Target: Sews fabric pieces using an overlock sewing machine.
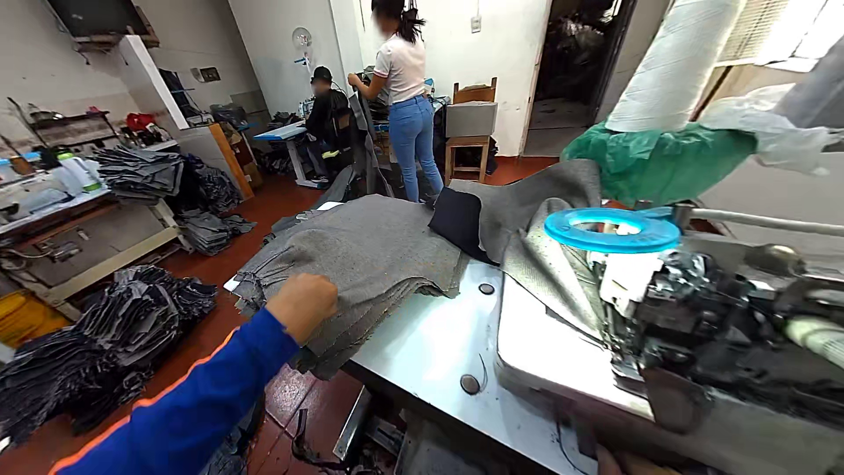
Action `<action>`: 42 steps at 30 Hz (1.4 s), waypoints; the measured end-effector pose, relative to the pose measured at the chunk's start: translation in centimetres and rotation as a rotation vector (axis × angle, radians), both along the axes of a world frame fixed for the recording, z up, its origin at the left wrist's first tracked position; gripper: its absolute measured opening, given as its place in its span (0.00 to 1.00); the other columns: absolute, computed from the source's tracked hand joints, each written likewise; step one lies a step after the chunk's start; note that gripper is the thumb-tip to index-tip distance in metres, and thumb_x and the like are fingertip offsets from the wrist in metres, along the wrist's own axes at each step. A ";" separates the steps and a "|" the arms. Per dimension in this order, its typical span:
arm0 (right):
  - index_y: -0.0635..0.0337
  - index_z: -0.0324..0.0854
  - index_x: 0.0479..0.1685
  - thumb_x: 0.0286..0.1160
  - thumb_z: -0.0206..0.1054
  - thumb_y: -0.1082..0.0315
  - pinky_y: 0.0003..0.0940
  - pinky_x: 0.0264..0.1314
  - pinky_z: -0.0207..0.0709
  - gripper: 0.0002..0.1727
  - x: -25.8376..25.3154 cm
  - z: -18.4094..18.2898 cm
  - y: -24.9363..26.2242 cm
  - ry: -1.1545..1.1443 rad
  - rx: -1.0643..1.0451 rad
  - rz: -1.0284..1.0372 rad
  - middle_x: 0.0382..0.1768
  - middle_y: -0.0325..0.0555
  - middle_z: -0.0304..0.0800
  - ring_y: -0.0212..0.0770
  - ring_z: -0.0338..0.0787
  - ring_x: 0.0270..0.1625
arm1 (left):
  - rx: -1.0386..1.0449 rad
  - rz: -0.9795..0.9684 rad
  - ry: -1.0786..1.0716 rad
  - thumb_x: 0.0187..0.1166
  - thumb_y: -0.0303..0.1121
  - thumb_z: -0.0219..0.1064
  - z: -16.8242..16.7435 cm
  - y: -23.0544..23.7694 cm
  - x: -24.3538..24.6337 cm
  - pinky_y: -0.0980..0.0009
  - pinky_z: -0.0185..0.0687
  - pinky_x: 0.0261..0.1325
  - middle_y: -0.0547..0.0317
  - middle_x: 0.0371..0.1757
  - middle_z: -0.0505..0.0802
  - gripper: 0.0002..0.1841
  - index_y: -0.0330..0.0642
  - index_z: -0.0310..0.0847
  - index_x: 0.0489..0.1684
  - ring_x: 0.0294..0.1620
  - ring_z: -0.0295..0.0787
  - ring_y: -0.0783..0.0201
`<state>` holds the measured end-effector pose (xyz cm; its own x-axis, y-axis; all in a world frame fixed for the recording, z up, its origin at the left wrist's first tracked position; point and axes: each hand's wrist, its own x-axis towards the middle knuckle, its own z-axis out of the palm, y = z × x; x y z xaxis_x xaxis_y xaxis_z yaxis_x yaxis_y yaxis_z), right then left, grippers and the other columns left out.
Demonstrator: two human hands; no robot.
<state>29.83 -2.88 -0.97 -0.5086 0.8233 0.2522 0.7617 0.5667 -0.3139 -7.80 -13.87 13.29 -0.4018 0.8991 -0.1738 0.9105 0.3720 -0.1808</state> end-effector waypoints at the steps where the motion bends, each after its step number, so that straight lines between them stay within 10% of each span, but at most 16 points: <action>1: 0.75 0.89 0.31 0.84 0.58 0.62 0.65 0.47 0.81 0.23 0.6 -0.8 0.1 0.080 0.058 0.039 0.31 0.69 0.92 0.70 0.94 0.40 | -0.086 -0.005 0.000 0.87 0.35 0.59 0.8 0.9 0.0 0.39 0.79 0.62 0.35 0.51 0.92 0.16 0.29 0.89 0.47 0.60 0.89 0.36; 7: 0.75 0.88 0.52 0.76 0.67 0.66 0.67 0.73 0.71 0.18 2.6 -1.7 -3.1 0.422 0.054 0.137 0.57 0.73 0.90 0.78 0.85 0.65 | 0.176 -0.116 -0.109 0.76 0.34 0.73 5.4 3.4 -1.9 0.42 0.79 0.41 0.48 0.24 0.88 0.13 0.37 0.88 0.22 0.32 0.87 0.48; 11: 0.83 0.74 0.71 0.69 0.75 0.59 0.57 0.79 0.71 0.38 -1.2 0.1 -6.0 0.682 -0.321 0.466 0.68 0.75 0.83 0.67 0.83 0.73 | 0.273 -0.162 -0.601 0.80 0.30 0.69 5.5 3.6 7.1 0.61 0.79 0.30 0.57 0.20 0.85 0.11 0.37 0.85 0.25 0.21 0.81 0.64; 13: 0.82 0.58 0.83 0.61 0.82 0.57 0.38 0.85 0.68 0.54 -3.9 1.3 -7.3 0.835 -0.629 0.571 0.79 0.66 0.74 0.44 0.76 0.82 | 0.287 -0.197 -0.916 0.84 0.30 0.63 3.6 4.3 12.8 0.68 0.82 0.32 0.59 0.21 0.85 0.12 0.35 0.83 0.28 0.22 0.82 0.68; 15: 0.76 0.77 0.64 0.50 0.84 0.74 0.23 0.65 0.80 0.36 -7.0 3.9 -8.7 1.056 -0.859 0.404 0.56 0.47 0.92 0.24 0.88 0.58 | 0.387 -0.225 -1.045 0.87 0.31 0.61 1.2 5.9 17.0 0.71 0.82 0.32 0.60 0.21 0.84 0.13 0.37 0.83 0.29 0.22 0.83 0.70; 17: 0.75 0.79 0.53 0.67 0.69 0.79 0.19 0.54 0.81 0.15 -10.0 4.6 -8.4 1.221 -0.890 0.197 0.42 0.41 0.89 0.20 0.87 0.46 | 0.598 -0.417 -0.895 0.84 0.31 0.65 -2.3 7.8 18.9 0.69 0.80 0.34 0.61 0.24 0.88 0.11 0.38 0.86 0.30 0.26 0.84 0.70; 19: 0.79 0.77 0.59 0.78 0.61 0.79 0.22 0.60 0.79 0.15 -10.8 3.6 -7.7 1.288 -0.872 0.057 0.48 0.50 0.88 0.25 0.86 0.52 | 0.750 -0.838 -0.630 0.79 0.31 0.68 -6.6 9.5 17.7 0.63 0.86 0.66 0.55 0.52 0.95 0.09 0.37 0.92 0.47 0.59 0.92 0.62; 21: 0.75 0.78 0.58 0.80 0.61 0.75 0.22 0.62 0.80 0.14 -8.6 1.7 -7.3 1.232 -0.934 0.110 0.47 0.44 0.89 0.22 0.86 0.52 | 0.698 -1.021 -0.459 0.86 0.40 0.59 -9.4 9.6 15.8 0.58 0.69 0.86 0.54 0.75 0.88 0.20 0.41 0.85 0.70 0.82 0.78 0.58; 26: 0.70 0.87 0.41 0.87 0.56 0.68 0.35 0.43 0.88 0.16 2.7 0.0 -4.9 0.840 -0.899 0.227 0.30 0.44 0.91 0.32 0.91 0.33 | 0.817 -0.735 -0.265 0.89 0.58 0.48 -10.8 4.7 15.4 0.50 0.78 0.77 0.50 0.74 0.88 0.31 0.46 0.84 0.74 0.77 0.83 0.50; 31: 0.66 0.89 0.45 0.87 0.59 0.67 0.40 0.35 0.87 0.14 15.3 5.3 4.7 0.614 -0.191 -0.405 0.27 0.45 0.92 0.39 0.91 0.27 | 0.997 -0.600 -0.104 0.80 0.67 0.51 -9.9 7.8 17.3 0.42 0.79 0.39 0.38 0.41 0.94 0.38 0.36 0.92 0.40 0.40 0.90 0.36; 34: 0.75 0.86 0.53 0.88 0.58 0.66 0.67 0.60 0.79 0.18 19.6 7.4 12.1 0.327 -0.073 -0.672 0.45 0.71 0.91 0.68 0.91 0.51 | 0.927 -0.662 -0.244 0.71 0.58 0.66 -9.4 10.6 17.5 0.37 0.81 0.39 0.37 0.29 0.88 0.30 0.32 0.86 0.26 0.36 0.88 0.31; 36: 0.76 0.79 0.68 0.87 0.56 0.66 0.66 0.78 0.67 0.22 20.4 8.4 16.4 0.135 -0.222 -0.708 0.67 0.78 0.81 0.73 0.79 0.74 | 0.824 -0.685 -0.413 0.71 0.47 0.75 -8.5 11.5 17.5 0.31 0.80 0.53 0.31 0.44 0.93 0.22 0.31 0.91 0.40 0.51 0.89 0.25; 38: 0.76 0.75 0.74 0.85 0.61 0.65 0.67 0.82 0.63 0.25 20.1 8.2 19.0 0.010 -0.329 -0.735 0.76 0.78 0.72 0.75 0.70 0.81 | 0.820 -0.730 -0.436 0.77 0.43 0.71 -7.8 11.7 17.7 0.31 0.77 0.62 0.35 0.58 0.94 0.20 0.37 0.93 0.56 0.57 0.90 0.27; 42: 0.73 0.80 0.68 0.78 0.68 0.66 0.71 0.78 0.64 0.24 19.1 9.2 21.1 -0.140 -0.416 -0.761 0.76 0.76 0.73 0.74 0.70 0.81 | 0.800 -0.763 -0.432 0.79 0.42 0.69 -5.9 10.9 18.1 0.30 0.72 0.68 0.33 0.51 0.95 0.18 0.33 0.93 0.49 0.59 0.89 0.26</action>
